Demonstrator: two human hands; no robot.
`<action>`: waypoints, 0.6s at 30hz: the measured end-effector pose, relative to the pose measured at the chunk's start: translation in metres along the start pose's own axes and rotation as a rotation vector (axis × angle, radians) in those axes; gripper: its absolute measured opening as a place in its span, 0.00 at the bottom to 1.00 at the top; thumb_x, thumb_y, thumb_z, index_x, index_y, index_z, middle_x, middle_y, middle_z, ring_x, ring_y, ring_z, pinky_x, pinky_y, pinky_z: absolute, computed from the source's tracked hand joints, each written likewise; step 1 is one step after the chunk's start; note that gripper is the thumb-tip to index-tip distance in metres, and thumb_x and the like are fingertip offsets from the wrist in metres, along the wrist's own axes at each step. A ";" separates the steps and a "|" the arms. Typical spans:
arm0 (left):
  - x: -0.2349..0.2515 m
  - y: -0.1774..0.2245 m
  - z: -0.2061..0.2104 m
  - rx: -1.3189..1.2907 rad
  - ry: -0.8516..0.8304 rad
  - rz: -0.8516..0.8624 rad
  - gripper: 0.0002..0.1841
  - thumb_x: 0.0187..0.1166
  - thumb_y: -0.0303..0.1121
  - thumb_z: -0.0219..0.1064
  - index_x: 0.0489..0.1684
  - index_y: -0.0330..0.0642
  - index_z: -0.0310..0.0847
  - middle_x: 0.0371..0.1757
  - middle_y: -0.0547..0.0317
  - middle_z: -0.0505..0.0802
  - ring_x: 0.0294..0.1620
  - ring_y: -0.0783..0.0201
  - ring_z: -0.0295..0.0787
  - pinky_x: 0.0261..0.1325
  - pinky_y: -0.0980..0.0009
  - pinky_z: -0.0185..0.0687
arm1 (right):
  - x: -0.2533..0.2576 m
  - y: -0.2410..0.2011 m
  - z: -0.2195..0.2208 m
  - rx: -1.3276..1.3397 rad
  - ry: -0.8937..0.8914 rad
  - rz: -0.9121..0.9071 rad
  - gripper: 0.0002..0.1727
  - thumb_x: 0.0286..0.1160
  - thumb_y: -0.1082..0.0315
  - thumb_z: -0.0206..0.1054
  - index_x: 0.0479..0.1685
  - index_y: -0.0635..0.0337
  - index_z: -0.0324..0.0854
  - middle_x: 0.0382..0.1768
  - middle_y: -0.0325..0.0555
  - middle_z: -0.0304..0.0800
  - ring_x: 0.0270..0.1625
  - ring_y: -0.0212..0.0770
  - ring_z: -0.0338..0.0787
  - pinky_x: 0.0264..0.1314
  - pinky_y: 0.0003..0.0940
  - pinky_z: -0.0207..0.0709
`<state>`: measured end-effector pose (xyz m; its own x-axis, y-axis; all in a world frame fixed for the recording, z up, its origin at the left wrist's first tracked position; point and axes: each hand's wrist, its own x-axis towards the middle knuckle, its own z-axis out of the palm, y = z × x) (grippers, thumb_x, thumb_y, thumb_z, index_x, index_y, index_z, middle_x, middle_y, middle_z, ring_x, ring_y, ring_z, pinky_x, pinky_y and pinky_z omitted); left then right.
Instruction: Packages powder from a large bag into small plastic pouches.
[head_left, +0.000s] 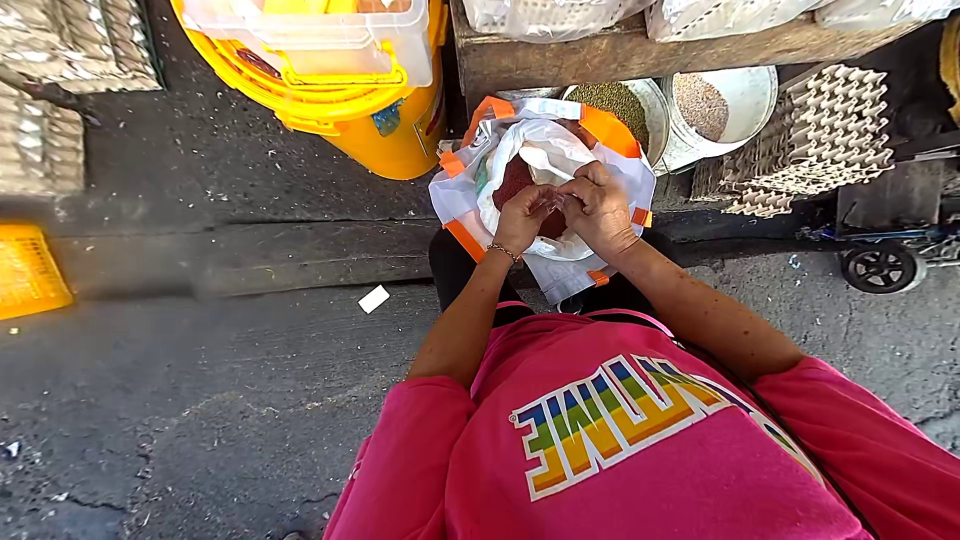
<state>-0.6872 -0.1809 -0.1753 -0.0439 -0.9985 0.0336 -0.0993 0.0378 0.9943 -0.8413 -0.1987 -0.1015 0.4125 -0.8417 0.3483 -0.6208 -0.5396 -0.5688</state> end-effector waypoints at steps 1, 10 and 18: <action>-0.001 0.000 0.000 0.007 -0.003 -0.004 0.14 0.81 0.23 0.66 0.61 0.29 0.85 0.57 0.45 0.92 0.59 0.64 0.90 0.69 0.69 0.82 | 0.001 -0.001 -0.003 -0.005 0.001 -0.009 0.07 0.75 0.76 0.67 0.40 0.67 0.93 0.45 0.59 0.88 0.47 0.49 0.90 0.54 0.38 0.84; -0.003 0.007 -0.004 0.115 0.021 0.031 0.13 0.86 0.30 0.62 0.56 0.32 0.90 0.53 0.47 0.95 0.54 0.64 0.92 0.65 0.65 0.83 | 0.007 0.002 -0.010 0.019 -0.043 0.029 0.09 0.79 0.73 0.67 0.43 0.65 0.93 0.46 0.59 0.88 0.46 0.47 0.89 0.52 0.37 0.84; 0.009 -0.018 -0.043 0.135 0.167 -0.117 0.14 0.86 0.29 0.61 0.59 0.29 0.87 0.56 0.44 0.94 0.60 0.61 0.91 0.70 0.62 0.82 | -0.001 0.045 0.002 -0.009 -0.420 0.329 0.20 0.82 0.80 0.53 0.66 0.65 0.85 0.60 0.66 0.88 0.63 0.63 0.89 0.71 0.58 0.79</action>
<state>-0.6433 -0.1921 -0.1885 0.1396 -0.9887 -0.0538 -0.2269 -0.0848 0.9702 -0.8687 -0.2222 -0.1290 0.4252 -0.8878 -0.1763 -0.7673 -0.2502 -0.5905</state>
